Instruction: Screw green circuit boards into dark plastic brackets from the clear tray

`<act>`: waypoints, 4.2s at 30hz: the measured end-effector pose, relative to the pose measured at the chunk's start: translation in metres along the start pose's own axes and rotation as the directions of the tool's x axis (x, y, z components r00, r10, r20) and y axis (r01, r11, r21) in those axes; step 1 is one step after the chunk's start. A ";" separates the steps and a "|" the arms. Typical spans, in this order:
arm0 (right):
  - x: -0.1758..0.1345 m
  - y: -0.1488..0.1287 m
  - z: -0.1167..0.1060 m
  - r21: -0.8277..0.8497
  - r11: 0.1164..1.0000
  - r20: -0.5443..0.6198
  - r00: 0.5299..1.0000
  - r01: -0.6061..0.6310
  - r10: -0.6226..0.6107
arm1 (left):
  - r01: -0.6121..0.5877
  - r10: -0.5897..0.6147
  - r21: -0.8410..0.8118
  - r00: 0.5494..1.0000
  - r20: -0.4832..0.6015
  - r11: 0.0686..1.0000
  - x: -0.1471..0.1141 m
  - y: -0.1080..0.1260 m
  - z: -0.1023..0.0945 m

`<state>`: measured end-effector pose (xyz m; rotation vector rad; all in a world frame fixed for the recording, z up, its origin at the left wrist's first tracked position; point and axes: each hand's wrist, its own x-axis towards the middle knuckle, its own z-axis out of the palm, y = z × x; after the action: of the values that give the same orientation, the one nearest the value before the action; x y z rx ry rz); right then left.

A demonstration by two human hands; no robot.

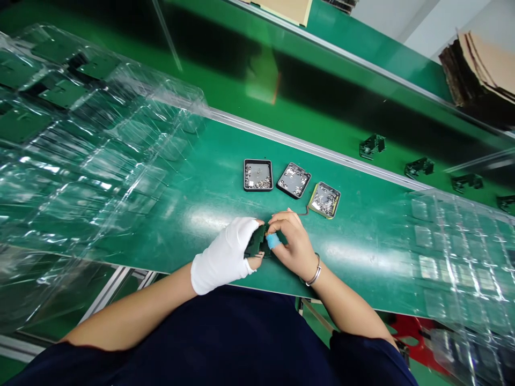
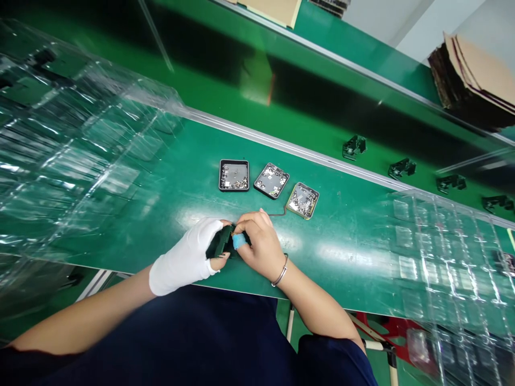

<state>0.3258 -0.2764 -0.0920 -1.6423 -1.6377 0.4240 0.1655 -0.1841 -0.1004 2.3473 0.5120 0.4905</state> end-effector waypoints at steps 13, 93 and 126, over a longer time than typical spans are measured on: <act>-0.004 -0.002 0.002 0.018 1.000 -0.093 0.996 -0.008 0.009 | -0.108 0.109 0.007 0.988 -0.107 0.994 0.026 0.002 -0.001; 0.001 0.014 0.003 -0.330 0.941 0.034 0.997 0.070 -0.062 | -0.127 0.151 0.231 0.984 -0.093 0.965 0.010 -0.010 0.011; 0.005 0.012 0.000 -0.256 0.943 0.075 0.969 -0.210 0.237 | 0.140 -0.162 0.153 0.976 0.145 0.978 0.030 -0.005 -0.027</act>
<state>0.3354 -0.2704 -0.0991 -2.0360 -1.6379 0.4400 0.1767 -0.1518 -0.0788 2.4333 0.6640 0.2025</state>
